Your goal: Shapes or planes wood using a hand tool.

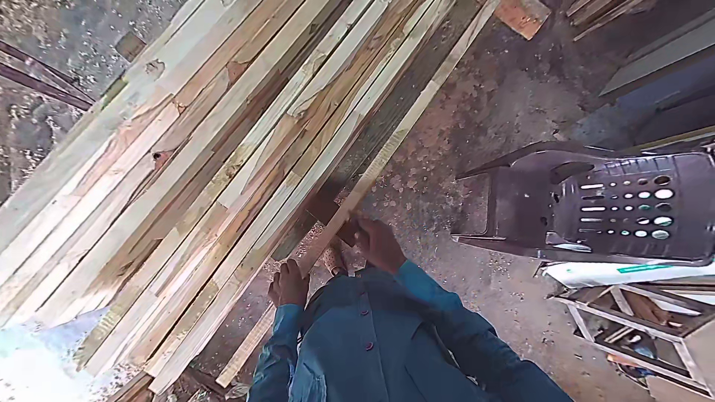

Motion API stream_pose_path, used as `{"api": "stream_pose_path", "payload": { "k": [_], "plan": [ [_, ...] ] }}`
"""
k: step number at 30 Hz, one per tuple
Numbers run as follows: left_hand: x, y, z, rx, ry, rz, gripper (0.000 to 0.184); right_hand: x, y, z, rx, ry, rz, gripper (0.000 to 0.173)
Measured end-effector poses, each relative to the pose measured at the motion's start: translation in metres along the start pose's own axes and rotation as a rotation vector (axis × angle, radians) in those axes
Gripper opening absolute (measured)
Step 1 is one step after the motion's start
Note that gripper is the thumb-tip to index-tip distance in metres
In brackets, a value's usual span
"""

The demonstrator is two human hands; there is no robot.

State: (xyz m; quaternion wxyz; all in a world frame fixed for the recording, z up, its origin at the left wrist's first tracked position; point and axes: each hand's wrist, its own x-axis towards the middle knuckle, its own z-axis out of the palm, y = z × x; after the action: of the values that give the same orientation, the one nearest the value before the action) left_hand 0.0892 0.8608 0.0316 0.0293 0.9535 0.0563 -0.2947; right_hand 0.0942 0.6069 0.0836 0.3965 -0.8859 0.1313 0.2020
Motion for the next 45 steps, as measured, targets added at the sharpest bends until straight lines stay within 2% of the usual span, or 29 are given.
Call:
{"api": "stream_pose_path", "payload": {
  "k": [2,3,5,8,11,13,15,17,20,24,28,30,32,34,37,39,42,43,45],
  "plan": [
    [0.003,-0.003,0.004,0.006,0.0,0.043,0.069,0.011,0.019,-0.015,0.113,0.201,-0.069,0.039],
    [0.006,-0.006,0.005,0.004,-0.02,0.075,0.072,0.019,0.026,-0.023,0.129,0.266,-0.095,0.046],
    [0.014,-0.011,0.004,-0.049,-0.088,0.127,0.072,0.039,0.038,-0.028,0.073,0.311,-0.109,0.058],
    [0.022,-0.019,0.002,-0.169,-0.206,0.17,0.065,0.053,0.052,-0.007,-0.129,0.208,-0.007,0.069],
    [0.02,-0.014,0.0,-0.184,-0.241,0.117,0.056,0.03,0.046,0.016,-0.283,0.075,0.122,0.085],
    [0.011,-0.008,0.002,-0.189,-0.184,0.069,0.052,0.019,0.035,0.009,-0.279,0.097,0.185,0.078],
    [0.003,-0.003,0.006,-0.173,-0.117,0.037,0.05,0.022,0.023,-0.017,-0.213,0.202,0.2,0.07],
    [-0.004,-0.002,0.016,-0.129,-0.064,0.037,0.052,0.044,0.018,-0.046,-0.214,0.257,0.227,0.051],
    [-0.005,0.001,0.022,-0.092,-0.015,0.049,0.054,0.072,0.007,-0.068,-0.26,0.195,0.283,0.035],
    [-0.005,0.002,0.021,-0.108,0.0,0.035,0.052,0.048,-0.027,-0.041,-0.254,0.057,0.288,0.031],
    [-0.006,-0.001,0.018,-0.11,0.027,0.041,0.05,0.003,-0.059,0.01,-0.333,-0.15,0.327,0.048],
    [-0.001,-0.006,0.007,-0.162,0.01,0.083,0.056,-0.011,-0.062,0.015,-0.35,-0.212,0.284,0.04],
    [0.013,-0.017,-0.013,-0.215,-0.096,0.15,0.061,-0.016,-0.048,0.007,-0.274,-0.213,0.185,0.032],
    [0.029,-0.03,-0.026,-0.271,-0.255,0.194,0.05,-0.018,-0.019,-0.006,-0.054,-0.122,0.046,0.029],
    [0.041,-0.018,-0.025,-0.233,-0.371,0.035,0.073,-0.014,0.013,-0.036,0.368,-0.117,0.071,0.036],
    [0.048,-0.019,-0.015,-0.354,-0.449,-0.033,0.076,-0.014,0.023,-0.046,0.599,-0.083,0.118,0.032],
    [0.071,-0.038,0.016,-0.76,-0.772,-0.022,0.084,-0.006,0.031,-0.053,0.556,0.011,0.121,0.04],
    [0.075,-0.04,0.021,-0.891,-0.866,-0.074,0.085,0.001,0.032,-0.053,0.466,0.036,0.105,0.046],
    [0.08,-0.041,0.024,-1.011,-0.95,-0.155,0.085,0.026,0.037,-0.05,0.22,0.101,0.021,0.054]
  ]
}}
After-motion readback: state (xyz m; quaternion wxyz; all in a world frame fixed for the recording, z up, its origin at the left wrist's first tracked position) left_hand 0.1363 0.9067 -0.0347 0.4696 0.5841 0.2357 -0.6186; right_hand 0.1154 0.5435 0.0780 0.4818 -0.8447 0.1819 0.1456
